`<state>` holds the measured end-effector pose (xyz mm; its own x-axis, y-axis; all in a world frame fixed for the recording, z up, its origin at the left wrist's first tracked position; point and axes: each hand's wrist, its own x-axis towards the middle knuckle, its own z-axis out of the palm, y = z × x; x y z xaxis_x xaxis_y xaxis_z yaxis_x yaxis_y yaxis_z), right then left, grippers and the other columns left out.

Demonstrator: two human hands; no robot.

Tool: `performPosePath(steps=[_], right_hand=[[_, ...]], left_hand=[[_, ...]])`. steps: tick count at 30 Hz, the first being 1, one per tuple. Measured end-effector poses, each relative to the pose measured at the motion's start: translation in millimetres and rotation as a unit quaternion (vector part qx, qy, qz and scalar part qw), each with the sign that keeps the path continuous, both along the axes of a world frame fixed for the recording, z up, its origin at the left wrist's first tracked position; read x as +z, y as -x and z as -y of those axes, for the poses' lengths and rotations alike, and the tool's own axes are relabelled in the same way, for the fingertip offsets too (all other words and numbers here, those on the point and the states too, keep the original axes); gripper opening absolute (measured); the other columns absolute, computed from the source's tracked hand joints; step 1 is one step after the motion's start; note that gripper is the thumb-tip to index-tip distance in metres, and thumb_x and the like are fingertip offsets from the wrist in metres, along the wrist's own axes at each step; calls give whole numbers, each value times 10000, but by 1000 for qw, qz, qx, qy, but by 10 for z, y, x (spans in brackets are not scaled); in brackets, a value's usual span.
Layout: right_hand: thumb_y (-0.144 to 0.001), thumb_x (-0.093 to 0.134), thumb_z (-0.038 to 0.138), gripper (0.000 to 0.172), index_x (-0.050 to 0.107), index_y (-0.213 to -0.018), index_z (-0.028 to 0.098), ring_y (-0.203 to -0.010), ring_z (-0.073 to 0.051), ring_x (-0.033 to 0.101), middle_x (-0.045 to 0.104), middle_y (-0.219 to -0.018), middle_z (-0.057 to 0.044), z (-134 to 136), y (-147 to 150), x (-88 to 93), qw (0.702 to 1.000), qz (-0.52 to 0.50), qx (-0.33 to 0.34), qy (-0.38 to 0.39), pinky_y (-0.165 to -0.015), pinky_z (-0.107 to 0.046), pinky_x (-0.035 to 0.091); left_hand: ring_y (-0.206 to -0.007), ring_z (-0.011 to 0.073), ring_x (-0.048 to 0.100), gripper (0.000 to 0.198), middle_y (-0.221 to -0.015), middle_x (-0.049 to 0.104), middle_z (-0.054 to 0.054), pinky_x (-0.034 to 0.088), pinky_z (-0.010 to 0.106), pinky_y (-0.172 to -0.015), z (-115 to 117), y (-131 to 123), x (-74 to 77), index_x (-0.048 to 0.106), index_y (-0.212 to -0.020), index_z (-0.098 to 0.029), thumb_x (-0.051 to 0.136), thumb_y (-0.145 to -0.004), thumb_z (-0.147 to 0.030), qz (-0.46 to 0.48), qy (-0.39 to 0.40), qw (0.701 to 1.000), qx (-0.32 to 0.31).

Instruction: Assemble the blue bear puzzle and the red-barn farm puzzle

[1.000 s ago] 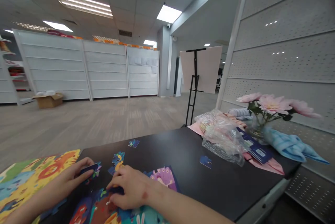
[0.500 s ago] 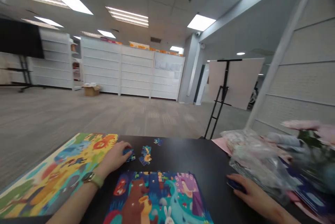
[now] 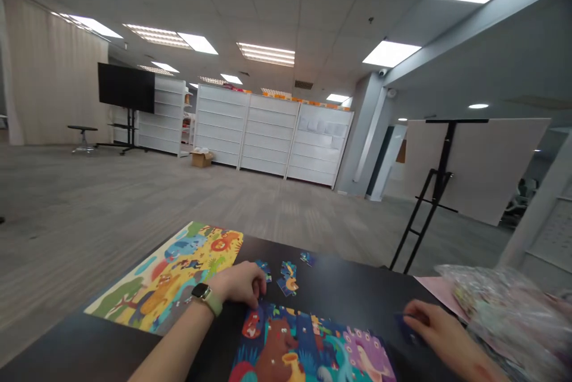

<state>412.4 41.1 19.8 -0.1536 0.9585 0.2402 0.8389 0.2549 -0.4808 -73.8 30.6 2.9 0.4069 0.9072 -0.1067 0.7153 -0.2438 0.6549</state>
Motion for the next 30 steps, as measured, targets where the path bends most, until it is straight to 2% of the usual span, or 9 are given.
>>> performPosePath(steps=[3, 5, 8, 11, 14, 17, 21, 25, 30], right_hand=[[-754, 608, 473, 293, 701, -891, 232, -664, -210, 659, 703, -745, -46, 155, 951, 117, 972, -183, 98, 114, -574, -298, 514], [-708, 663, 433, 284, 680, -873, 203, -656, -190, 647, 694, -741, -32, 209, 1589, 42, 944, -258, 130, 159, -594, -286, 521], [-687, 681, 314, 207, 677, -845, 180, -575, -146, 598, 661, -658, 5, 153, 2367, -204, 930, -292, 149, 166, -544, -246, 474], [-687, 679, 199, 124, 699, -802, 157, -554, -134, 589, 639, -589, 21, 15, 2813, -410, 945, -266, 136, 133, -535, -226, 427], [-693, 691, 168, 121, 739, -804, 163, -637, -161, 639, 695, -649, -1, -68, 2955, -464, 961, -214, 150, 90, -579, -235, 431], [-738, 685, 201, 91, 757, -792, 190, -718, -180, 646, 716, -732, -15, -103, 2935, -395, 976, -134, 166, 34, -656, -258, 454], [-849, 526, 132, 263, 765, -934, 204, -942, -191, 617, 708, -966, -54, -238, 2907, -258, 975, -49, 207, -57, -858, -288, 453], [-798, 604, 154, 312, 756, -1036, 287, -1074, -217, 549, 686, -1104, -20, -471, 2952, -199, 952, 40, 302, -19, -927, -320, 425], [-683, 757, 275, 248, 766, -931, 273, -985, -223, 571, 693, -900, -4, -704, 2978, -167, 946, 74, 313, 41, -858, -300, 430]], left_hand=[[-684, 174, 670, 317, -764, 739, -28, 434, 212, -531, -17, -57, -41, 724, -850, -228, 773, -538, -205, 14, 23, 999, -20], [-695, 176, 669, 356, -784, 735, -21, 446, 214, -545, -23, -78, -41, 717, -888, -219, 781, -538, -217, 22, 27, 999, -28], [-747, 177, 664, 395, -852, 730, -8, 465, 217, -594, -13, -74, 5, 704, -976, -209, 751, -585, -234, 32, 5, 999, -27], [-798, 179, 658, 350, -860, 721, -4, 473, 223, -647, 3, -46, 62, 695, -1036, -205, 662, -695, -276, 34, -26, 999, -18], [-793, 183, 655, 301, -825, 719, 1, 466, 226, -652, -1, -26, 76, 710, -996, -191, 611, -719, -255, 21, -44, 999, 0], [-745, 184, 652, 275, -771, 715, 0, 453, 227, -624, -22, -34, 53, 723, -932, -184, 611, -683, -214, 6, -48, 999, 16], [-749, 191, 644, 253, -766, 712, 1, 452, 236, -634, -37, -73, 26, 726, -894, -190, 610, -670, -202, -7, -62, 998, 31], [-745, 191, 645, 248, -791, 714, 13, 454, 236, -631, -31, -96, 20, 730, -898, -187, 623, -676, -209, -17, -69, 997, 38], [-751, 184, 639, 256, -818, 708, 11, 451, 233, -637, -27, -103, -5, 731, -938, -204, 628, -705, -231, -29, -73, 996, 46]])
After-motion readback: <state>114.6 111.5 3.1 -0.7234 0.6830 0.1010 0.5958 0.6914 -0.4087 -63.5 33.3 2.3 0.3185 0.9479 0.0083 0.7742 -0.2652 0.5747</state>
